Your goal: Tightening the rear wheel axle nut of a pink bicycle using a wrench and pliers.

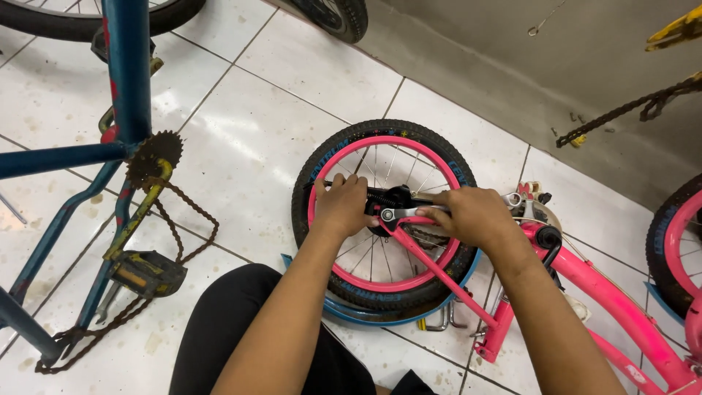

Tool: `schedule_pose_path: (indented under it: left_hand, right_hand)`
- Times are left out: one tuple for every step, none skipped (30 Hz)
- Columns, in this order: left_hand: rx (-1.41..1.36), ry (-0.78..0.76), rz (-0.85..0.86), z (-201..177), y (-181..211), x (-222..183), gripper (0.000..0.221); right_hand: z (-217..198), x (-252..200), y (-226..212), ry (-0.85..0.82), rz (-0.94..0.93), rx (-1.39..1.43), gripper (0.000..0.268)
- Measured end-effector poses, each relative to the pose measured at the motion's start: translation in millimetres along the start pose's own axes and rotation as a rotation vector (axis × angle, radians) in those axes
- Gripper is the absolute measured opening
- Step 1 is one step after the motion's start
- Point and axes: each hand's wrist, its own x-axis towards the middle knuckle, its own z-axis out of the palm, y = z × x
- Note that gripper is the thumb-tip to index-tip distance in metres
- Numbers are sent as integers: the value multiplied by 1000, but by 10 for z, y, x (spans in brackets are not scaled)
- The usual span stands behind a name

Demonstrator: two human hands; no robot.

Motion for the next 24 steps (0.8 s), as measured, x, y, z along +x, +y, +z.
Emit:
schedule_pose_path:
  left_hand:
    - [-2,-5,0,9,5,-11,63]
    - [-3,-26,15,20,11,-19,63]
    - [-2,-45,34,21,20,-9,64]
    - [-3,-48,38,-5,55,-66,64]
    - [-37,-53,40,-43,86,-120,71]
    - [-71,-59,43,-83,115,-178,79]
    - [-72,-57,42,-58,122,-204,79]
    - [-82,-2,56,-34,127,-230,97]
    - [-91,55,71,-7,133,-257,115]
    - [-92,58,70,16,130,-277,115]
    - [-114,100,67,32,133,-281,114]
    - [-136,142,64,52,135,-285,112]
    - [-137,137,57,72,140,-282,112]
    - [-115,154,43,90,144,-279,113]
    - [-91,171,42,91,158,-244,115]
    - [-92,167,47,121,155,-282,115]
    - [-76,169,38,115,156,-271,114]
    - [-61,172,29,110,157,-263,114]
    - [-64,171,23,104,159,-264,114]
    - [-51,167,14,100,157,-265,116]
    - [-35,163,14,86,156,-242,118]
    - [-35,161,17,110,162,-260,118]
    - [-41,165,9,107,159,-263,119]
    - [-48,168,1,103,157,-267,119]
  right_hand:
    - [36,-5,31,-6,1,0,43]
    - [73,-8,64,26,-12,-56,48]
    - [102,-6,103,60,-21,-113,53]
    - [168,10,127,58,-16,-112,53]
    - [225,36,149,88,-32,-121,54]
    - [279,59,169,118,-48,-131,56]
    - [317,62,191,118,-49,-133,56]
    - [354,65,211,123,-43,-119,56]
    - [393,69,233,129,-38,-106,57]
    - [400,71,224,131,-40,-108,57]
    - [407,68,223,123,-37,-96,58]
    - [416,64,222,116,-33,-84,59]
    - [419,30,200,109,-39,-82,59]
    - [422,-4,177,97,-18,-41,63]
    - [406,-40,168,90,14,0,67]
    - [550,-89,135,87,20,1,67]
    - [661,-95,119,83,56,55,66]
    - [773,-101,102,79,92,110,66]
    - [683,-216,-21,75,87,107,66]
    - [597,-330,-147,47,172,205,70]
    - [509,-435,-269,22,266,307,75]
    - [655,-441,-272,21,269,308,75]
    - [784,-417,-276,4,320,370,75]
    - [912,-392,-281,-13,371,432,75]
